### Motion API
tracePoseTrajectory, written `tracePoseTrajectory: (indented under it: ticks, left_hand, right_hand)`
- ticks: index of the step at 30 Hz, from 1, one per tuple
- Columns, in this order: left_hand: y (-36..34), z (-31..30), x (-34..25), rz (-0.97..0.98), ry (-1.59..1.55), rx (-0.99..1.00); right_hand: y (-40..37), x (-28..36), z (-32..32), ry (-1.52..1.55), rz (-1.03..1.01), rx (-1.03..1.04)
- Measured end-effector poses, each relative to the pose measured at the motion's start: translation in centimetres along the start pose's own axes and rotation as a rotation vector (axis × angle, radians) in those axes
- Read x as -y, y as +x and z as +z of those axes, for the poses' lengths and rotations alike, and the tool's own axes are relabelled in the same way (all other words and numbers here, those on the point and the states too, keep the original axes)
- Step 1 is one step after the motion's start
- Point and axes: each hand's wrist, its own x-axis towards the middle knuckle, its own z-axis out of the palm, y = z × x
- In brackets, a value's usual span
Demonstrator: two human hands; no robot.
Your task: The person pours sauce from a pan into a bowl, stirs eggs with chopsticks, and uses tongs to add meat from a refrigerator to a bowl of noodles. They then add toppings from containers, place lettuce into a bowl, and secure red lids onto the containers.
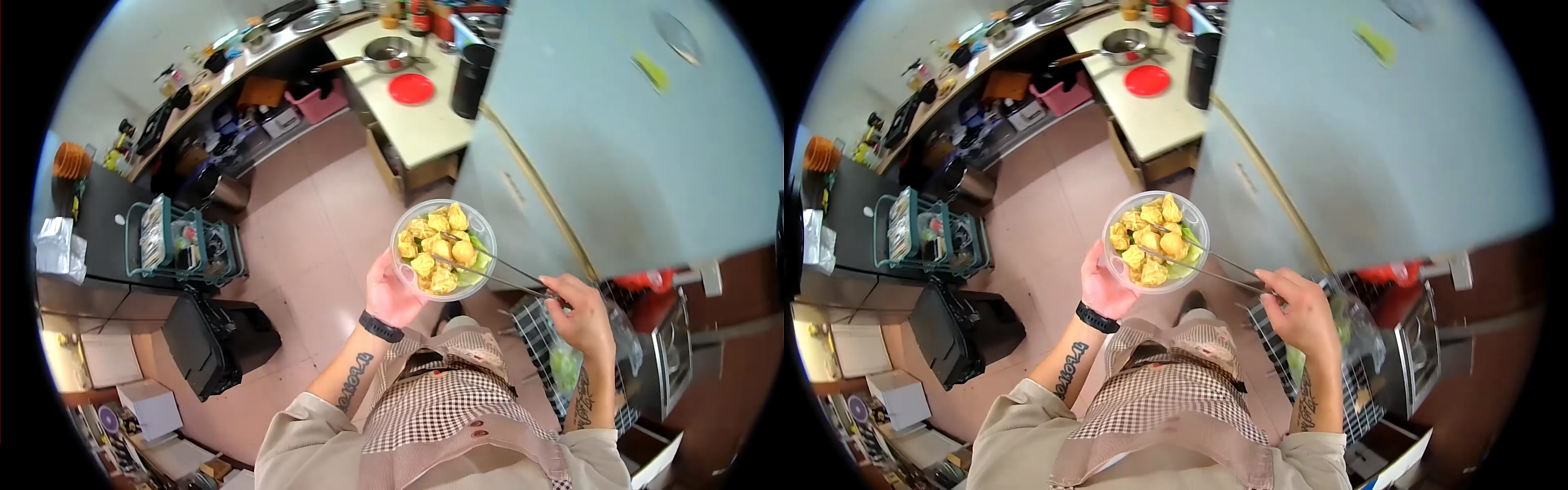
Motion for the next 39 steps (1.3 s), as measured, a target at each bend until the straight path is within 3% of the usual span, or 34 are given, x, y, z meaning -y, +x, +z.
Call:
tracePoseTrajectory:
  ticks: [9,19,27,31,34,35,39]
  left_hand:
    - [7.2,-4.0,-26.4,0.36,0.049,-0.044]
    - [12.6,-5.4,-57.0,0.797,-0.064,-0.112]
    - [18.0,-11.9,-83.9,0.869,-0.124,-0.104]
    - [19.1,-12.9,-97.2,0.905,-0.131,-0.086]
    - [20.1,-13.8,-105.2,0.994,-0.138,-0.137]
    - [20.2,-14.0,-107.3,1.031,-0.131,-0.161]
    - [22.3,-16.7,-115.4,1.11,-0.213,-0.198]
  right_hand:
    - [32.3,9.1,11.8,-0.027,-0.427,0.179]
    - [68.0,28.1,26.0,0.16,-0.788,0.385]
    - [92.0,42.9,43.0,0.277,-0.692,0.526]
    - [105.3,51.8,51.3,0.211,-0.764,0.51]
    - [115.4,57.8,60.1,0.22,-0.81,0.442]
    - [118.3,59.2,63.7,0.179,-0.927,0.346]
    - [129.5,67.1,77.9,0.016,-1.007,0.373]
